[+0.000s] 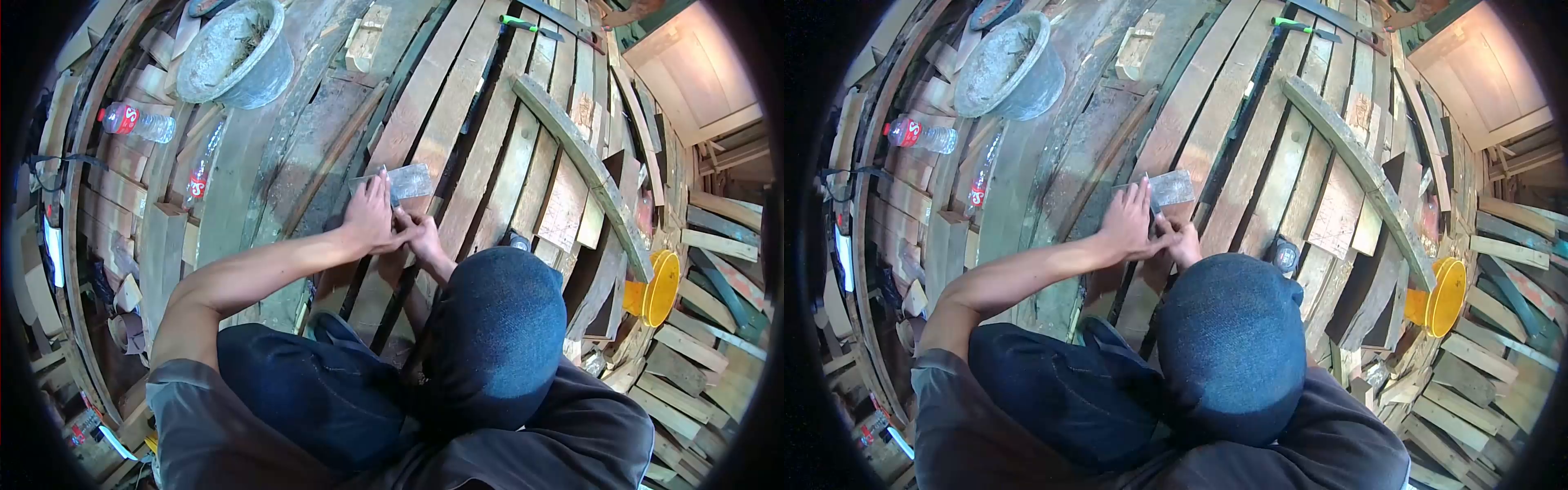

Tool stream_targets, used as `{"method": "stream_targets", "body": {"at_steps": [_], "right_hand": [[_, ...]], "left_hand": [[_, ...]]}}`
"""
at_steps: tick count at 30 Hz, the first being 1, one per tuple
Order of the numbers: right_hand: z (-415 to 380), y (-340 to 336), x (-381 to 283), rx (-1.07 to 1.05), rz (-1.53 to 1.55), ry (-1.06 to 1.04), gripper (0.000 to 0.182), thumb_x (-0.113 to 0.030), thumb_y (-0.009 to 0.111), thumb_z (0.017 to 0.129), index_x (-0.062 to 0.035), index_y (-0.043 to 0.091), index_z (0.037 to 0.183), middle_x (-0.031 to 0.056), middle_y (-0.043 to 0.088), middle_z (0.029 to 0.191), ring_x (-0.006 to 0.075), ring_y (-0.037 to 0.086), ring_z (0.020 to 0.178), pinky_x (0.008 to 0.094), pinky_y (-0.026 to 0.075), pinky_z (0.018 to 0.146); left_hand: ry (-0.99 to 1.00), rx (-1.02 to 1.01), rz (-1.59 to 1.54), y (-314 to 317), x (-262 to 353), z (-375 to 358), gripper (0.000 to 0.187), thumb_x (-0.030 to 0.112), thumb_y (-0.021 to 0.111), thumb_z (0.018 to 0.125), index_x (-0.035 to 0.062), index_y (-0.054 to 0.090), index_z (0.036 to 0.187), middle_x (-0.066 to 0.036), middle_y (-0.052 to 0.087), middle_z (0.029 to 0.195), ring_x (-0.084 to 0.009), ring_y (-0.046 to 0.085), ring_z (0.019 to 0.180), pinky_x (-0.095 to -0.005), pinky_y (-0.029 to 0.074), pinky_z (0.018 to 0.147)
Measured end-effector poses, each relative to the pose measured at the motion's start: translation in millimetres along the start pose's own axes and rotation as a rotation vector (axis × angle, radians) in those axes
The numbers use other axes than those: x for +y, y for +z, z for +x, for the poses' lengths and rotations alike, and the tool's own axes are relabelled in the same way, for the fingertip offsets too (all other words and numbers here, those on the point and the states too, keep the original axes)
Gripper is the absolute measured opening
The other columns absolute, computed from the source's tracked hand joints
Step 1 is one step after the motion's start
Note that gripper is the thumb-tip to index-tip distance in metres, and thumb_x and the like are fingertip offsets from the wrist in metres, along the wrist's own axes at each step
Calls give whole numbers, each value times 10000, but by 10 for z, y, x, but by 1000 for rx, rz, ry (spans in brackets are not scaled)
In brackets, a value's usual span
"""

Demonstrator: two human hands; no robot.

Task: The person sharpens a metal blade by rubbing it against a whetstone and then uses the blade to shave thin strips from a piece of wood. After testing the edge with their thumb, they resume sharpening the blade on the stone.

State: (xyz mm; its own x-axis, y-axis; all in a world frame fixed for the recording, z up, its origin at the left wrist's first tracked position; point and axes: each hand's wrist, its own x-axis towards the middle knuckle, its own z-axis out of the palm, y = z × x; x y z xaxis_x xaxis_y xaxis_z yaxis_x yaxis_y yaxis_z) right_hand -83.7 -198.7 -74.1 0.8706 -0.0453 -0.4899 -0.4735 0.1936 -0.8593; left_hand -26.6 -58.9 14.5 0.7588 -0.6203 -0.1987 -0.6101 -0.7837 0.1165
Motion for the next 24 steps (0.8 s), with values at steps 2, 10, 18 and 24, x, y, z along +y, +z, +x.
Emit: {"method": "stream_targets", "body": {"at_steps": [2,10,18,24], "right_hand": [[-163,7,175,29,-139,60,385,-339,637,941,39,702,905,24,652,738,93,569,668,279,467,606],[-98,43,-64,-26,155,93,372,-339,618,954,18,681,873,25,635,718,99,561,602,260,438,539],[-119,48,-90,-30,213,130,362,-319,595,968,15,655,842,56,635,670,137,596,521,270,447,442],[-240,-1,150,-22,235,161,375,-327,605,962,20,652,828,64,624,660,143,591,519,270,450,449]], "left_hand": [[51,-8,76,110,60,-91,1280,894,288,753,-222,279,1380,-350,302,1468,-384,391,1281,-428,317,1031],[28,8,75,49,39,2,1262,874,297,767,-237,289,1364,-354,333,1447,-366,415,1241,-388,345,969],[52,-9,120,-12,37,19,1284,896,250,756,-228,277,1378,-326,350,1444,-325,427,1177,-372,340,938],[89,-89,84,-103,116,-112,1281,884,308,756,-256,304,1340,-352,389,1399,-334,445,1165,-378,351,935]]}}
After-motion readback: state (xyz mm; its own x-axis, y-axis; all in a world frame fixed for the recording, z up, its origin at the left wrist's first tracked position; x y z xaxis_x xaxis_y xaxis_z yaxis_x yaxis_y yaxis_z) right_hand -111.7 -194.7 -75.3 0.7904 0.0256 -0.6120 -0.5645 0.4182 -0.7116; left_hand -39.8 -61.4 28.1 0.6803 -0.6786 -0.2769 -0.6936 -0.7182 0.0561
